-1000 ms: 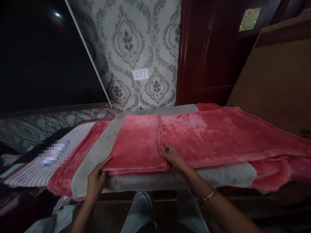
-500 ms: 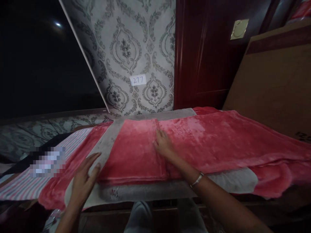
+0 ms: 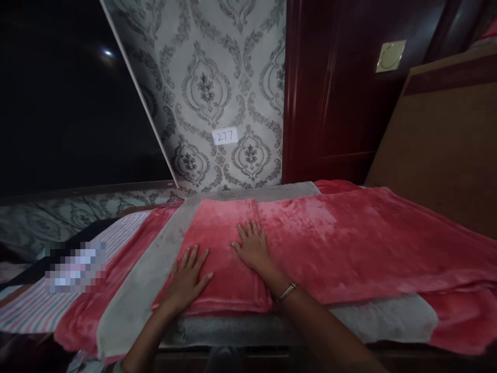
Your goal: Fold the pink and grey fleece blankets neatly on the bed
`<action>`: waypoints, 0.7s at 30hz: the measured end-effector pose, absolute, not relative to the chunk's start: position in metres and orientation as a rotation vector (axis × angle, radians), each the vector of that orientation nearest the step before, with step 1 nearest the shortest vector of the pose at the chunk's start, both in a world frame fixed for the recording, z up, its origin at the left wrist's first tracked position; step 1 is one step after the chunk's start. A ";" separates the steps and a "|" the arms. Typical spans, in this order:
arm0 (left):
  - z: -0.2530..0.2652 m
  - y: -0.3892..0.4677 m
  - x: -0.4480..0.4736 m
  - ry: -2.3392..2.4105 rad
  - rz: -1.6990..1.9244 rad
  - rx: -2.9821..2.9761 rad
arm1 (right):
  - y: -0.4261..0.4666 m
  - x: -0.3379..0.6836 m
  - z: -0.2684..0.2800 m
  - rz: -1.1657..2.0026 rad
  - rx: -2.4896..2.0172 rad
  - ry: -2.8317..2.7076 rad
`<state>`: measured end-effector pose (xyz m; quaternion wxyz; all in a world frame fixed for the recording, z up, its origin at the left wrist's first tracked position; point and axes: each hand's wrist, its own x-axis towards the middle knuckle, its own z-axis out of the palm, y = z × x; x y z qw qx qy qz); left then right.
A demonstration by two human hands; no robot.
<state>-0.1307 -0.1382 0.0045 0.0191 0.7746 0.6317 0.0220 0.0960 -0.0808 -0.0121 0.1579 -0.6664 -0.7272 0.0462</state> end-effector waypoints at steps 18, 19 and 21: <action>0.020 0.040 -0.078 2.094 0.074 2.277 | -0.082 0.095 -0.019 0.103 -1.933 -2.106; 0.015 0.040 -0.079 2.105 0.090 2.290 | -0.082 0.095 -0.018 0.116 -1.939 -2.109; 0.008 0.041 -0.080 2.113 0.127 2.327 | -0.080 0.097 -0.011 0.164 -1.952 -2.138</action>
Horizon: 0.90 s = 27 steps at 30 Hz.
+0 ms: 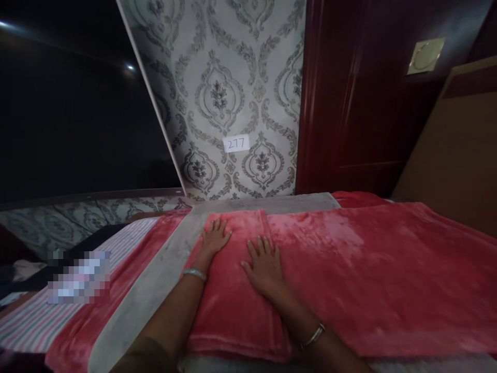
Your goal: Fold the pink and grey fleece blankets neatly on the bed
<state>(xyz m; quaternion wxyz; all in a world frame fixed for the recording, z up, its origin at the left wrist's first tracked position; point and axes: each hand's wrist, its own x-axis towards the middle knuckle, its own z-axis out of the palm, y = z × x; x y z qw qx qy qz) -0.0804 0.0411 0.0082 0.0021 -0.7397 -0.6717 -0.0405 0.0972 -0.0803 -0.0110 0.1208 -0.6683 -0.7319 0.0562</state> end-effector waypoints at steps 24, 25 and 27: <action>0.028 0.085 -0.076 -2.204 -0.150 -2.254 | 0.045 0.115 -0.012 0.222 -2.102 -1.918; 0.025 0.088 -0.076 -2.162 -0.136 -2.291 | 0.045 0.115 -0.012 0.218 -2.100 -1.918; 0.017 0.093 -0.076 -2.132 -0.099 -2.330 | 0.045 0.116 -0.012 0.221 -2.106 -1.915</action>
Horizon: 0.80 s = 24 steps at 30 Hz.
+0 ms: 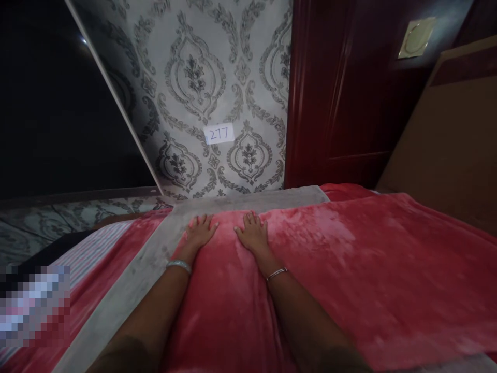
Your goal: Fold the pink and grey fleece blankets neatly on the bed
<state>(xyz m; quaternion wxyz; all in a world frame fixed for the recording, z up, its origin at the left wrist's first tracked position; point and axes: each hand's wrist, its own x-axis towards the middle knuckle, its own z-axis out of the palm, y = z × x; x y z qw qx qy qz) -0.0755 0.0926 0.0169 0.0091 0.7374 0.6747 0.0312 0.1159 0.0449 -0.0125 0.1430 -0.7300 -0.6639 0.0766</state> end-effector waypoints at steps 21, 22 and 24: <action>0.019 0.048 -0.080 2.092 0.048 2.384 | 0.040 0.118 -0.005 0.274 -2.043 -1.872; 0.015 0.044 -0.081 2.100 0.042 2.369 | 0.040 0.118 -0.005 0.282 -2.046 -1.876; 0.009 0.038 -0.082 2.114 0.048 2.353 | 0.039 0.118 -0.005 0.298 -2.055 -1.892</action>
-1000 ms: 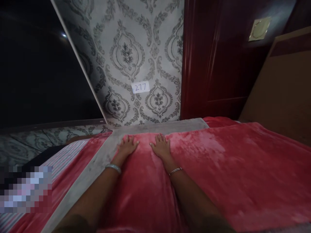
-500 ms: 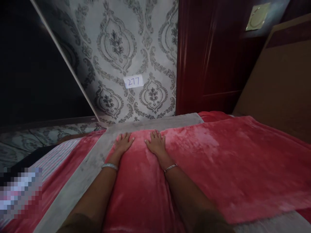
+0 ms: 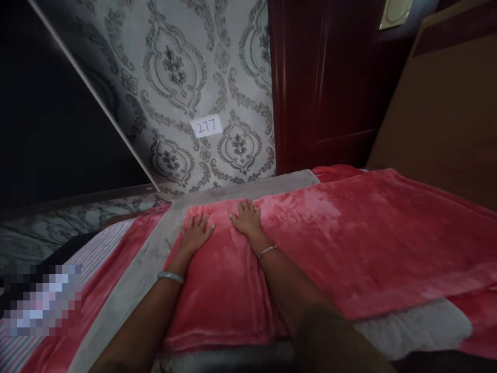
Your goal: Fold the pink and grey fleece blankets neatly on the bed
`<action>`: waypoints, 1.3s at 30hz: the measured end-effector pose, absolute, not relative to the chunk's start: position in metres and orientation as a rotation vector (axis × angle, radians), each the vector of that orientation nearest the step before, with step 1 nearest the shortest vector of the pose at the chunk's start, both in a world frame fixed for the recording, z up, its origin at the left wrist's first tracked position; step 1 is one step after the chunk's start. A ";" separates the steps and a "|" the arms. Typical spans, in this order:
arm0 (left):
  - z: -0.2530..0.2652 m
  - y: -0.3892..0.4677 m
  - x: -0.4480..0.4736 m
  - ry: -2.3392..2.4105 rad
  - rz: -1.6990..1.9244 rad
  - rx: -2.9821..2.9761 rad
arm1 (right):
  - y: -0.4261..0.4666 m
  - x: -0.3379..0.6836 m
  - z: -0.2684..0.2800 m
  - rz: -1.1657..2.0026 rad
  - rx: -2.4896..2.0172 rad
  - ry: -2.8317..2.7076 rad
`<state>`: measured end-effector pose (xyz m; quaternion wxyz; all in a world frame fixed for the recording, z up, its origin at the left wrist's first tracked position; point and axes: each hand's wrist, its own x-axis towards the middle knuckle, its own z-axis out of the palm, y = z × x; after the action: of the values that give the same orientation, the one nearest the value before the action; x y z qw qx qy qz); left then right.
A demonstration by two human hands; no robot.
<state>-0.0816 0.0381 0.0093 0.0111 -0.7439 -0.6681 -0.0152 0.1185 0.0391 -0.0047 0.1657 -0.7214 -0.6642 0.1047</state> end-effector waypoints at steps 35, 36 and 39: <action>-0.010 -0.099 -0.139 -1.792 -0.211 -2.622 | -0.057 0.112 -0.047 -0.090 -1.909 -2.203; -0.010 -0.098 -0.139 -1.787 -0.227 -2.637 | -0.055 0.112 -0.049 -0.093 -1.914 -2.205; -0.010 -0.099 -0.140 -1.769 -0.275 -2.668 | -0.050 0.114 -0.049 -0.076 -1.921 -2.233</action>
<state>-0.1403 -0.0987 -0.0097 -0.0358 -0.8299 -0.5502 -0.0854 0.1136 -0.0501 -0.0490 0.0974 -0.6489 -0.7541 -0.0255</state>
